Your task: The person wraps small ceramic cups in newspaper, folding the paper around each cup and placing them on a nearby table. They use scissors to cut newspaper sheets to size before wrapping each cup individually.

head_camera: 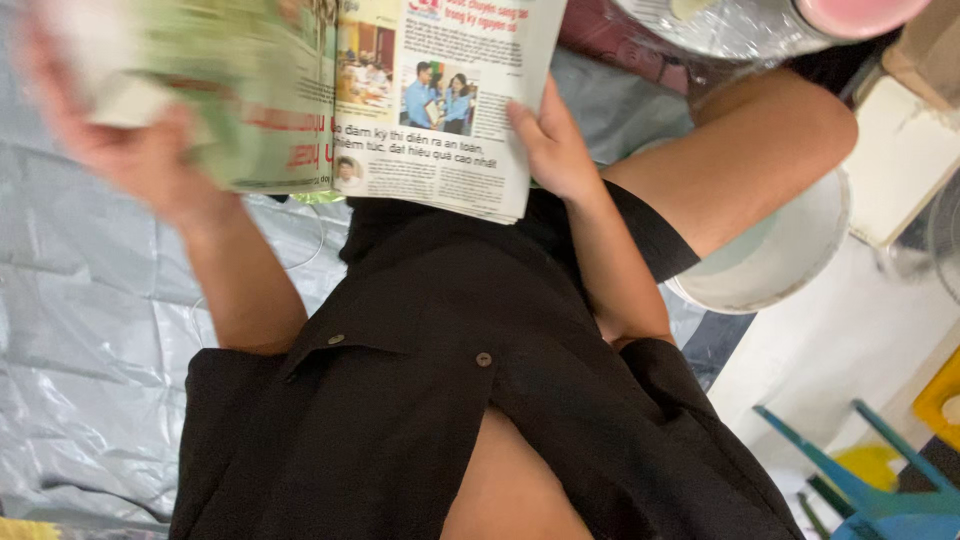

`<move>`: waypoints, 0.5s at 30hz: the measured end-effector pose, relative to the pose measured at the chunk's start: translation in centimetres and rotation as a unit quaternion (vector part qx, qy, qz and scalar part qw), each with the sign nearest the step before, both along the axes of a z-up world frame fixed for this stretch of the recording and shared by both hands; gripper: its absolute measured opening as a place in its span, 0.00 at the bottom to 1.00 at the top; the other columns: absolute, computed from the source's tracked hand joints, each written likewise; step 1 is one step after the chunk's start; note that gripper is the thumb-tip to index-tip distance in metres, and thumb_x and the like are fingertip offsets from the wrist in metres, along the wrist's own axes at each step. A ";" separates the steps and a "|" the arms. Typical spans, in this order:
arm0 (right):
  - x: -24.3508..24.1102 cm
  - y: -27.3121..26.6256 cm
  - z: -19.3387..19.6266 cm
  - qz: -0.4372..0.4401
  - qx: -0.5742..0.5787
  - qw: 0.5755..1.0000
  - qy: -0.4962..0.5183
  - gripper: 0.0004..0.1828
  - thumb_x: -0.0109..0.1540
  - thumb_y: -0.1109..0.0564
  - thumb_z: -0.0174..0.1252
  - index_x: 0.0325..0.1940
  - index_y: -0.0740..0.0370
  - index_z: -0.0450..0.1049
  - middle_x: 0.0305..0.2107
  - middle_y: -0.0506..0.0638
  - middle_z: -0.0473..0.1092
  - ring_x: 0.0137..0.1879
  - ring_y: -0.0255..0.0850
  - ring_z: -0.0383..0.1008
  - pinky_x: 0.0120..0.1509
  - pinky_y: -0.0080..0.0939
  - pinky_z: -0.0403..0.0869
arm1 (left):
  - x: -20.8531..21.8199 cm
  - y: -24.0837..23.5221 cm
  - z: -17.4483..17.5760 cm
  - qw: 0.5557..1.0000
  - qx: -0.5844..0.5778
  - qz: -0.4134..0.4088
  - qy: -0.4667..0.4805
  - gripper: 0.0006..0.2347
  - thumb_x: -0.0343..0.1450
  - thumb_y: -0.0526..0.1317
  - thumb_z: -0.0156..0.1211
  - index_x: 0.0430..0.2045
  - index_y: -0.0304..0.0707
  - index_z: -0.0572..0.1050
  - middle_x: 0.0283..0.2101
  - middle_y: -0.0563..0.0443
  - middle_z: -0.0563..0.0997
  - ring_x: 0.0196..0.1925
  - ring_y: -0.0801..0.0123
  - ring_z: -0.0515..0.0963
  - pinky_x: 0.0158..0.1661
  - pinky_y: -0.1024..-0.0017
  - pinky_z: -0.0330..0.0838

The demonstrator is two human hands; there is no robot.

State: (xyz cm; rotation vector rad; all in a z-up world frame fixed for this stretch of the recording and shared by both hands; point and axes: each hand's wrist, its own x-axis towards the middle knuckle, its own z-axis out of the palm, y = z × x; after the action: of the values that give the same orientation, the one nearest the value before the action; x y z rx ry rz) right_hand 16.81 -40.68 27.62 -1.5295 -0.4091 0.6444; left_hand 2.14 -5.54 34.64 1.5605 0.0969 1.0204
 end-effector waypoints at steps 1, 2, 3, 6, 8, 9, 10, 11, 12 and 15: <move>0.0 0.3 1.0 0.017 0.012 0.999 -0.026 0.29 0.75 0.59 0.47 0.79 0.67 0.49 0.67 0.57 0.64 0.73 0.43 0.64 0.78 0.43 0.65 | -2.0 1.8 0.3 0.999 -0.004 0.040 -0.008 0.29 0.69 0.28 0.59 0.69 0.35 0.62 0.69 0.45 0.68 0.67 0.61 0.71 0.65 0.63 0.70; 0.1 0.6 2.0 0.037 0.025 0.998 -0.052 0.29 0.76 0.60 0.48 0.79 0.68 0.48 0.69 0.57 0.62 0.75 0.43 0.62 0.80 0.43 0.62 | -4.1 3.4 0.7 0.996 -0.011 0.082 -0.015 0.29 0.69 0.29 0.59 0.69 0.34 0.61 0.69 0.44 0.68 0.66 0.60 0.71 0.64 0.63 0.70; 0.4 1.0 2.9 0.056 0.039 0.995 -0.077 0.29 0.76 0.61 0.48 0.80 0.68 0.47 0.71 0.58 0.60 0.77 0.44 0.59 0.81 0.43 0.60 | -6.0 4.6 1.0 0.993 -0.019 0.119 -0.020 0.29 0.69 0.29 0.58 0.69 0.33 0.61 0.68 0.43 0.68 0.65 0.60 0.72 0.64 0.63 0.70; 0.8 3.1 4.6 0.110 0.075 0.990 -0.053 0.28 0.77 0.63 0.49 0.80 0.68 0.51 0.70 0.56 0.63 0.76 0.41 0.61 0.82 0.42 0.62 | -10.8 6.9 1.7 0.978 -0.053 0.200 -0.028 0.29 0.69 0.29 0.55 0.69 0.30 0.60 0.68 0.41 0.68 0.62 0.59 0.72 0.62 0.64 0.70; 0.9 4.4 5.3 0.094 0.098 0.991 0.011 0.26 0.76 0.63 0.50 0.79 0.69 0.54 0.67 0.56 0.66 0.73 0.40 0.65 0.80 0.42 0.65 | -12.5 7.2 2.2 0.971 -0.085 0.221 -0.032 0.29 0.69 0.29 0.54 0.69 0.28 0.59 0.68 0.40 0.68 0.60 0.59 0.73 0.61 0.64 0.70; 1.1 4.9 5.4 0.085 0.109 0.989 0.043 0.26 0.76 0.63 0.50 0.78 0.69 0.55 0.66 0.55 0.67 0.71 0.39 0.67 0.79 0.42 0.66 | -12.7 6.9 2.4 0.970 -0.103 0.219 -0.037 0.29 0.69 0.29 0.53 0.69 0.27 0.58 0.67 0.39 0.68 0.59 0.58 0.73 0.60 0.64 0.70; 1.2 5.2 5.4 0.084 0.101 0.991 0.035 0.26 0.76 0.62 0.50 0.78 0.68 0.55 0.66 0.55 0.68 0.71 0.39 0.68 0.79 0.42 0.66 | -12.7 6.2 2.4 0.968 -0.125 0.212 -0.046 0.29 0.69 0.29 0.52 0.69 0.26 0.58 0.67 0.38 0.68 0.58 0.58 0.73 0.60 0.64 0.70; 1.4 5.4 5.3 0.083 0.093 0.992 0.026 0.27 0.76 0.62 0.50 0.78 0.68 0.55 0.66 0.55 0.68 0.71 0.39 0.68 0.78 0.41 0.67 | -12.4 5.4 2.6 0.966 -0.146 0.206 -0.056 0.29 0.69 0.29 0.51 0.69 0.25 0.57 0.67 0.38 0.68 0.57 0.58 0.73 0.59 0.65 0.70; 1.5 5.4 5.1 0.077 0.083 0.993 0.017 0.27 0.76 0.62 0.50 0.79 0.67 0.54 0.65 0.55 0.69 0.71 0.38 0.69 0.78 0.40 0.67 | -11.6 4.3 2.5 0.964 -0.177 0.188 -0.066 0.29 0.68 0.29 0.51 0.69 0.24 0.57 0.67 0.37 0.68 0.56 0.57 0.74 0.59 0.65 0.70; 1.5 5.6 3.6 0.054 0.068 0.995 0.050 0.28 0.75 0.61 0.51 0.78 0.68 0.53 0.65 0.55 0.68 0.69 0.39 0.69 0.76 0.40 0.68 | -8.4 1.8 2.7 0.943 -0.279 0.132 -0.121 0.33 0.65 0.30 0.49 0.71 0.27 0.53 0.66 0.34 0.68 0.60 0.56 0.74 0.62 0.65 0.66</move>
State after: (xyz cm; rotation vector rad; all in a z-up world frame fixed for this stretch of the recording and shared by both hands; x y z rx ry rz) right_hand 18.31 -35.08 31.21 -1.3465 -0.4531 0.7594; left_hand -6.24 -3.76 37.38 0.9119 0.3978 1.2555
